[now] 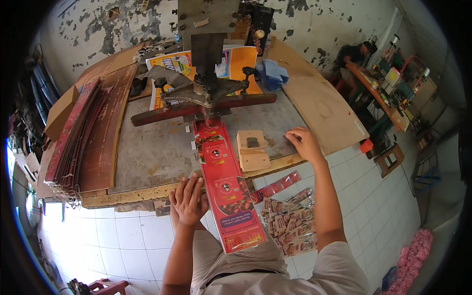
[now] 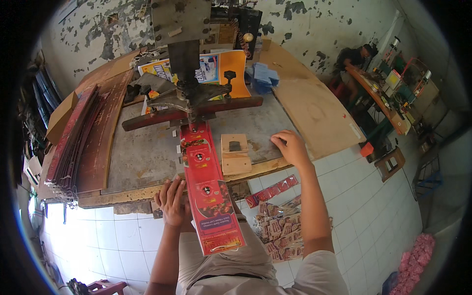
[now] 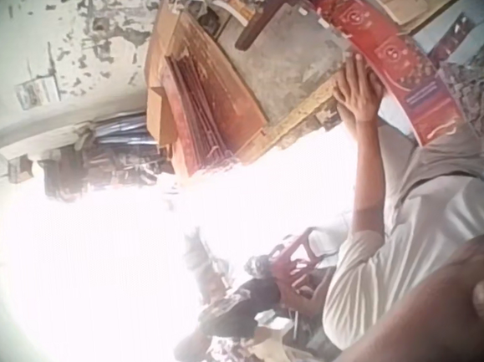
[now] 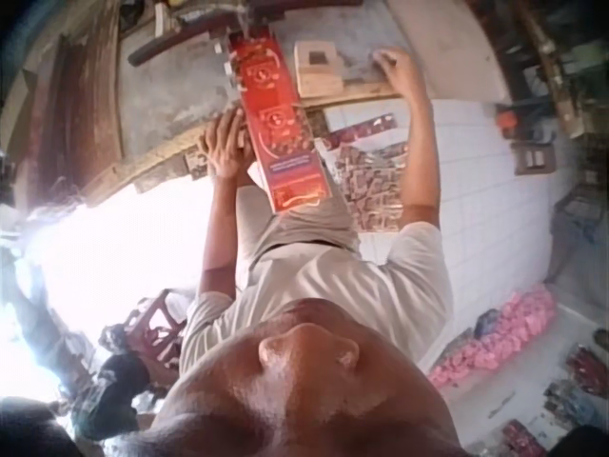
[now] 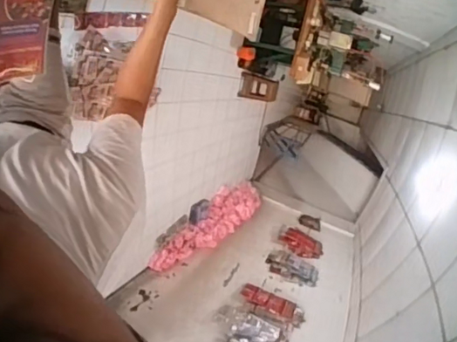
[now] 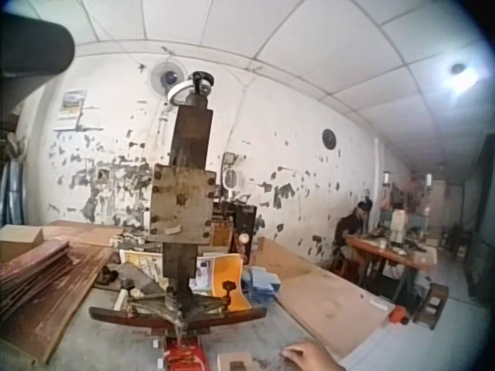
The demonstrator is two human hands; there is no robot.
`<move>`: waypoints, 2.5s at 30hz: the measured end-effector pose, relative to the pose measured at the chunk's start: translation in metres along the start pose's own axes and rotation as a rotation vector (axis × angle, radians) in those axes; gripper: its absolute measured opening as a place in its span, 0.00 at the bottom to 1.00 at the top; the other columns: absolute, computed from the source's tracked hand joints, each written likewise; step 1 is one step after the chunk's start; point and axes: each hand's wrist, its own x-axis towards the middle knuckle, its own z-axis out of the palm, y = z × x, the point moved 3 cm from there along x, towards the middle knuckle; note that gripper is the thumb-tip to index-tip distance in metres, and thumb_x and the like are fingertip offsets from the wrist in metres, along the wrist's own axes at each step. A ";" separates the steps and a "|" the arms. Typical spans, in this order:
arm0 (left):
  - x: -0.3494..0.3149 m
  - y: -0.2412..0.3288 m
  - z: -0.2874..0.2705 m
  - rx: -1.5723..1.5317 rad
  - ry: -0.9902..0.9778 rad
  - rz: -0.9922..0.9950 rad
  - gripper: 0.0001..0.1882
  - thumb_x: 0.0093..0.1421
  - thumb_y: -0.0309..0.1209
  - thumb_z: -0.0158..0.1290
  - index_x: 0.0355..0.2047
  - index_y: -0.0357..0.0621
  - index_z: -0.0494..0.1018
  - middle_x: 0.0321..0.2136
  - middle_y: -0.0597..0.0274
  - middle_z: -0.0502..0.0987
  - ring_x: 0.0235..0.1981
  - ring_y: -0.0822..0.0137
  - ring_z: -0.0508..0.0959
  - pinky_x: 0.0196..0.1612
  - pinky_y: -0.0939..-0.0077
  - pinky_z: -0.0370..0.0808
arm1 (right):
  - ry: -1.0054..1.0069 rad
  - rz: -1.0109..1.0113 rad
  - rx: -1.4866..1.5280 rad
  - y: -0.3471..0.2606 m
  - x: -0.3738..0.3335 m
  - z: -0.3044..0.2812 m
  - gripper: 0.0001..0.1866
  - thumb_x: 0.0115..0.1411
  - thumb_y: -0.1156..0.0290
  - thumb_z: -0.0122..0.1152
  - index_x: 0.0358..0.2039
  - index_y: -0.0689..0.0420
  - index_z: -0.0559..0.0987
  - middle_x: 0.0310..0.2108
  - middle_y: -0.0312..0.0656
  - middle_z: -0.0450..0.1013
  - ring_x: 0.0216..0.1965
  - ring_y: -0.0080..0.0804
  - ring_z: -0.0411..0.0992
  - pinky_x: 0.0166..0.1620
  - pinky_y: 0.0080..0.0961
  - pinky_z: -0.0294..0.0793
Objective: The person applies small white adhesive strips to red printed cardstock packaging by hand using a small wooden block to press them down, then folds the packaging.
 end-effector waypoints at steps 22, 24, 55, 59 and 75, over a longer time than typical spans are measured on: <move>0.004 -0.001 -0.010 0.015 -0.029 0.003 0.30 0.63 0.40 0.59 0.68 0.59 0.80 0.70 0.70 0.78 0.71 0.61 0.72 0.72 0.54 0.59 | 0.457 0.367 0.806 0.078 0.029 -0.027 0.18 0.79 0.66 0.58 0.66 0.55 0.76 0.45 0.31 0.74 0.43 0.17 0.68 0.46 0.20 0.70; 0.005 0.002 -0.012 -0.041 -0.052 -0.018 0.30 0.64 0.36 0.60 0.68 0.55 0.79 0.71 0.67 0.77 0.73 0.57 0.71 0.74 0.50 0.57 | 0.409 0.267 0.840 0.074 0.027 -0.042 0.18 0.78 0.67 0.59 0.65 0.56 0.78 0.45 0.31 0.75 0.42 0.18 0.69 0.46 0.20 0.70; 0.139 0.078 -0.097 -1.279 -0.223 -0.609 0.17 0.75 0.28 0.63 0.60 0.35 0.78 0.34 0.65 0.85 0.29 0.83 0.78 0.30 0.84 0.73 | 0.006 -0.023 1.103 -0.179 -0.077 -0.010 0.19 0.74 0.74 0.68 0.62 0.60 0.76 0.53 0.46 0.81 0.52 0.38 0.86 0.47 0.31 0.87; 0.133 0.078 -0.096 -1.193 -0.252 -0.571 0.12 0.74 0.29 0.65 0.53 0.38 0.84 0.32 0.67 0.86 0.27 0.83 0.77 0.29 0.82 0.72 | 0.287 -0.282 0.633 -0.187 -0.076 -0.021 0.29 0.71 0.73 0.71 0.71 0.57 0.73 0.62 0.46 0.79 0.64 0.41 0.79 0.63 0.43 0.77; 0.133 0.081 -0.147 -0.349 0.142 0.260 0.12 0.60 0.27 0.71 0.42 0.51 0.80 0.43 0.70 0.88 0.42 0.61 0.85 0.48 0.61 0.74 | -0.047 0.069 0.819 -0.153 -0.049 -0.004 0.10 0.75 0.66 0.67 0.43 0.60 0.86 0.32 0.33 0.80 0.33 0.20 0.76 0.42 0.24 0.78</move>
